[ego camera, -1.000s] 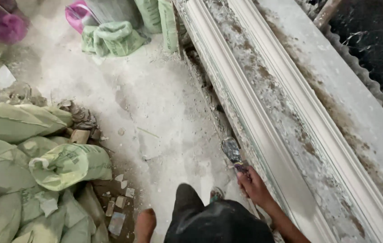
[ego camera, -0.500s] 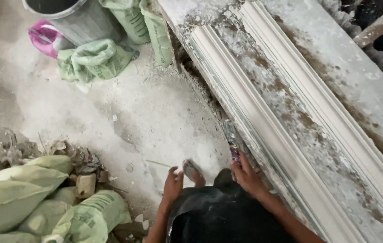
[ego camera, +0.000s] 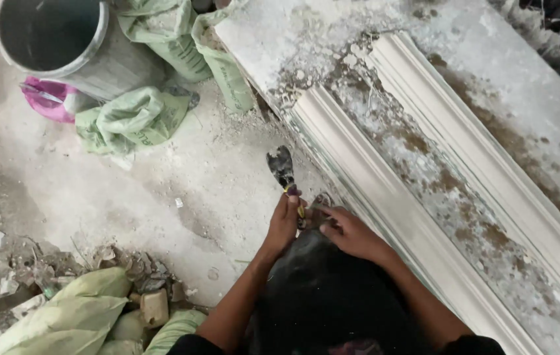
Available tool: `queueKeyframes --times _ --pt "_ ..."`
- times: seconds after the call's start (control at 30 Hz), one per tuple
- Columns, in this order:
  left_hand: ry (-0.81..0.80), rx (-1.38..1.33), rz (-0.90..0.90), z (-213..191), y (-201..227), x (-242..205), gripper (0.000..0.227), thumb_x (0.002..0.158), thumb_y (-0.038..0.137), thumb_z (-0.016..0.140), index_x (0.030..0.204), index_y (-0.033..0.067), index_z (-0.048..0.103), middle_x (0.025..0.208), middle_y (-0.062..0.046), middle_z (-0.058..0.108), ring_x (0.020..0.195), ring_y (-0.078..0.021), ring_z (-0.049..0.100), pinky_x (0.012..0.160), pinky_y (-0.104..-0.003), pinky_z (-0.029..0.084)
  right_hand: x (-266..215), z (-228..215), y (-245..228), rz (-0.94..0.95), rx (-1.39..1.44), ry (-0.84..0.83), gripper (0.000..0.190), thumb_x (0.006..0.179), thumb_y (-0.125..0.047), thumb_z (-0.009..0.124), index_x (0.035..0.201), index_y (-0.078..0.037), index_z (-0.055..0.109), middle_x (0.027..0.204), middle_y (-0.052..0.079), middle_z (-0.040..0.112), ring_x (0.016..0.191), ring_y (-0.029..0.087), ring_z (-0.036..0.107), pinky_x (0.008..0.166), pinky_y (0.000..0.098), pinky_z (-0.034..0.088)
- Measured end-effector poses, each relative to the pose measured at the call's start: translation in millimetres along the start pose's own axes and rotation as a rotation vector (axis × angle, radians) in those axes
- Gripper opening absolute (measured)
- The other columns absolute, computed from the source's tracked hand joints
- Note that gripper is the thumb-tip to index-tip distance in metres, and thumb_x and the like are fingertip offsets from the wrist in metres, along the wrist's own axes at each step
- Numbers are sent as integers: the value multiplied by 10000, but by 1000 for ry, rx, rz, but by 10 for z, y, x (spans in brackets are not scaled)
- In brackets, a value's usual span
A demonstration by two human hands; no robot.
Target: The person removes a plastic liner from a bucket, then uses a scraper to clean dried plaster residue from the surface of several long, white molded plaster moldings laid on the floor. The person repeatedly scrapes along the grooves and edges of the moldings to remove the hardened material.
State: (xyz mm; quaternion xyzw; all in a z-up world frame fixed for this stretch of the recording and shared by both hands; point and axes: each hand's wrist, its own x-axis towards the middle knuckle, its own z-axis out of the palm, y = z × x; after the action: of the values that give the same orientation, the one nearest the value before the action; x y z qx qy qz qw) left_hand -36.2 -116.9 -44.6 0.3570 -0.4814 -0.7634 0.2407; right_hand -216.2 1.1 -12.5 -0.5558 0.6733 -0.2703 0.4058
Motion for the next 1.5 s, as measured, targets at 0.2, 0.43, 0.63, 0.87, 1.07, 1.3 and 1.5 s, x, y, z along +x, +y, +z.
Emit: queueKeyframes --times 0.2,0.43,0.63,0.87,1.07,1.3,1.5 --pt "205 -52 -80 -614 593 1176 449 1121 402 393 1370 28 388 866 -129 608 492 -121 516 407 -280 432 773 -638 -307 261 106 29 451 997 -318 590 1401 -118 589 1228 106 709 1085 234 707 903 362 567" --pt "97 -267 24 -1204 1577 3258 365 1070 252 492 1415 138 458 1022 -140 647 523 -156 575 431 -304 477 1408 -917 -522 453 167 213 433 995 -329 573 1378 -132 616 1199 98 755 1060 219 720 884 375 564" --pt "175 -398 -129 -1747 1526 4793 83 1041 201 476 1066 176 551 878 -100 609 519 -212 557 434 -335 448 1581 -774 -703 603 237 381 420 1025 -329 542 1373 -104 613 1173 85 759 1050 203 720 897 369 562" --pt "106 -134 -388 -1723 1860 4115 125 1044 235 407 1021 178 516 761 -44 504 436 -173 447 359 -324 337 2075 -694 -884 661 275 596 383 1038 -295 558 1346 -78 622 1144 102 747 1020 199 709 849 349 574" --pt "-330 541 -99 -1798 2142 3240 554 1013 186 489 1519 106 276 934 -167 716 574 -314 618 503 -450 485 2747 -688 -797 502 -94 586 266 997 -224 592 1213 -94 675 1047 147 678 923 322 682 786 435 566" --pt "-621 941 267 -2024 1830 2747 392 996 169 582 1344 6 504 1118 -270 693 935 -473 695 772 -516 578 3325 -894 -735 820 -380 178 237 901 -362 642 1012 -156 677 968 99 723 923 355 683 730 526 535" --pt "-874 1178 248 -1866 2005 2753 460 954 212 605 1365 42 488 1035 -241 658 815 -432 690 636 -500 584 3458 -881 -324 854 -444 56 205 882 -346 640 924 -169 735 906 111 731 855 342 708 722 504 555"
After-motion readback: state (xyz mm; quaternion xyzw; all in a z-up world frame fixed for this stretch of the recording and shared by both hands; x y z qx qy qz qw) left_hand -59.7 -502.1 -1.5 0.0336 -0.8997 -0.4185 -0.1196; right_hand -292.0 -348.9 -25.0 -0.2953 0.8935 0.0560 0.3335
